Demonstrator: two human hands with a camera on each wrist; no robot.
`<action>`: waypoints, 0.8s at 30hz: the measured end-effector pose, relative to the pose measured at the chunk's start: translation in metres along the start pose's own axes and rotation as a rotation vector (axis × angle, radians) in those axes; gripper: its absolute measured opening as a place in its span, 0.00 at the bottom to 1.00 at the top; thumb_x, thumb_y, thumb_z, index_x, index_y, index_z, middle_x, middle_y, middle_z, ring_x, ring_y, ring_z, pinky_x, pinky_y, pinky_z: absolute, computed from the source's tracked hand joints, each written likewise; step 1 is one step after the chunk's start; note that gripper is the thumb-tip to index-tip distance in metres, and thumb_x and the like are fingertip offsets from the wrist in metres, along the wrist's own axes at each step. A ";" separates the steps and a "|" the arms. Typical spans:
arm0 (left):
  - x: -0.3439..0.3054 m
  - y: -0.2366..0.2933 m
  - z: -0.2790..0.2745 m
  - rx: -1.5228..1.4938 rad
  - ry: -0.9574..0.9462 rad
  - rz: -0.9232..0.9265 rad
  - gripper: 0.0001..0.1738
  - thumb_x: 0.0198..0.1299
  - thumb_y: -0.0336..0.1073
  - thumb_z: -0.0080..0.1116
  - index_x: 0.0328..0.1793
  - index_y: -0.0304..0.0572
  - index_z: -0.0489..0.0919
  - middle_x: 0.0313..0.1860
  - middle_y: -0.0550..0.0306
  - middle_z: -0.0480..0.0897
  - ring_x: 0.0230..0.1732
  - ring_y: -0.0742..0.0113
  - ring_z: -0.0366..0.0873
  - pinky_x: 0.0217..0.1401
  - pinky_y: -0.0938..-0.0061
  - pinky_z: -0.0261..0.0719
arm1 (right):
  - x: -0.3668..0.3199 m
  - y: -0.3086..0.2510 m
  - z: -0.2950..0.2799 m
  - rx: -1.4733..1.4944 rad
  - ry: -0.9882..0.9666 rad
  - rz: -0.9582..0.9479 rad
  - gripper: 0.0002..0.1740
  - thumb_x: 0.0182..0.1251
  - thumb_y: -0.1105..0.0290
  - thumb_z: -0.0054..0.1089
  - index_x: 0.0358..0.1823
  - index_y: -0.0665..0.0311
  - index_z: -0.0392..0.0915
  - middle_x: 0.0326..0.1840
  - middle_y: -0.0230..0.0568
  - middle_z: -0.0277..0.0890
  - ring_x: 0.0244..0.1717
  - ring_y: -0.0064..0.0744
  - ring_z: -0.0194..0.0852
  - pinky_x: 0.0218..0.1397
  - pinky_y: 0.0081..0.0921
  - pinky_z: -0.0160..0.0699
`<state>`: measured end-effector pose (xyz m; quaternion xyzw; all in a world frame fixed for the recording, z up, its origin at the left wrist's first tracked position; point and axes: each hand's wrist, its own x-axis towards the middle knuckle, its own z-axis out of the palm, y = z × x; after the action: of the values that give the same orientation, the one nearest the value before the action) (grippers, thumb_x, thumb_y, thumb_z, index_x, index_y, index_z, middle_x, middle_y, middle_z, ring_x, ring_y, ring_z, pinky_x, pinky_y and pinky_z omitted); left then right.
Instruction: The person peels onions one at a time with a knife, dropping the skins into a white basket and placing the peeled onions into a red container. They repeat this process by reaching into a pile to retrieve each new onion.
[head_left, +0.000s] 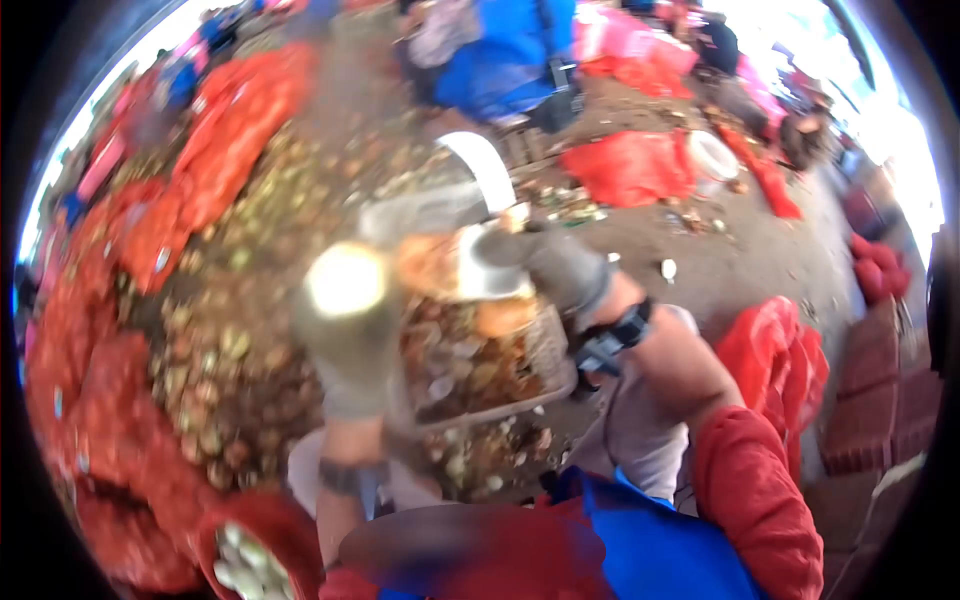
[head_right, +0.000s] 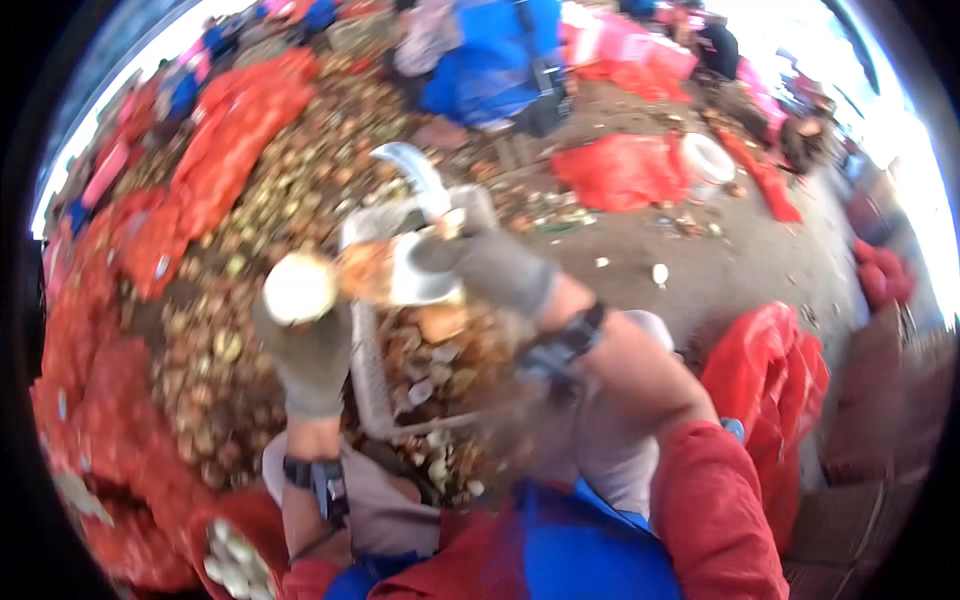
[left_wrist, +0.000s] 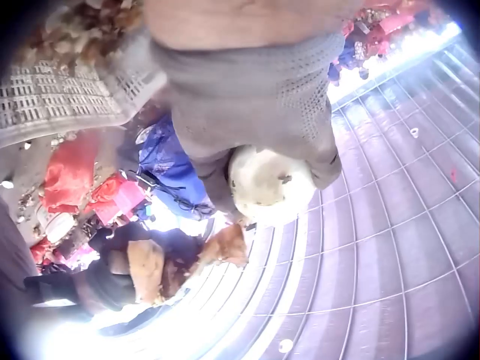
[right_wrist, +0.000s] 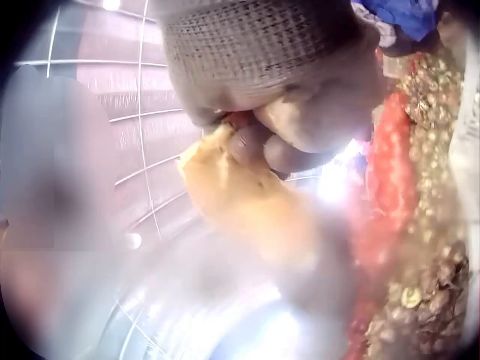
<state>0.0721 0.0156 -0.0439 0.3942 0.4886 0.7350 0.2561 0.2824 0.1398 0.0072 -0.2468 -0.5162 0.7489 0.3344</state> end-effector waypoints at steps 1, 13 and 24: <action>0.005 -0.003 -0.005 0.071 -0.030 0.028 0.33 0.65 0.45 0.67 0.69 0.33 0.72 0.65 0.49 0.79 0.70 0.60 0.75 0.73 0.62 0.76 | -0.001 -0.016 -0.005 -0.426 -0.220 -0.141 0.17 0.75 0.69 0.62 0.60 0.69 0.81 0.49 0.38 0.87 0.47 0.26 0.86 0.49 0.25 0.85; -0.001 -0.002 0.007 -0.267 -0.374 -0.108 0.46 0.58 0.41 0.72 0.80 0.37 0.64 0.67 0.52 0.79 0.68 0.60 0.77 0.74 0.63 0.73 | -0.006 0.015 0.021 -0.870 -0.214 -0.352 0.34 0.61 0.60 0.73 0.65 0.68 0.74 0.53 0.55 0.84 0.53 0.47 0.86 0.54 0.39 0.81; -0.010 0.010 0.018 -0.130 -0.548 0.038 0.46 0.56 0.39 0.69 0.80 0.31 0.63 0.67 0.49 0.77 0.67 0.61 0.77 0.68 0.67 0.80 | -0.017 -0.002 0.016 -0.969 -0.159 -0.342 0.22 0.64 0.71 0.62 0.60 0.68 0.75 0.35 0.56 0.83 0.39 0.53 0.87 0.42 0.45 0.81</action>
<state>0.0929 0.0131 -0.0345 0.5701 0.3455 0.6354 0.3896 0.2827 0.1182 0.0151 -0.2276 -0.8606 0.3749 0.2590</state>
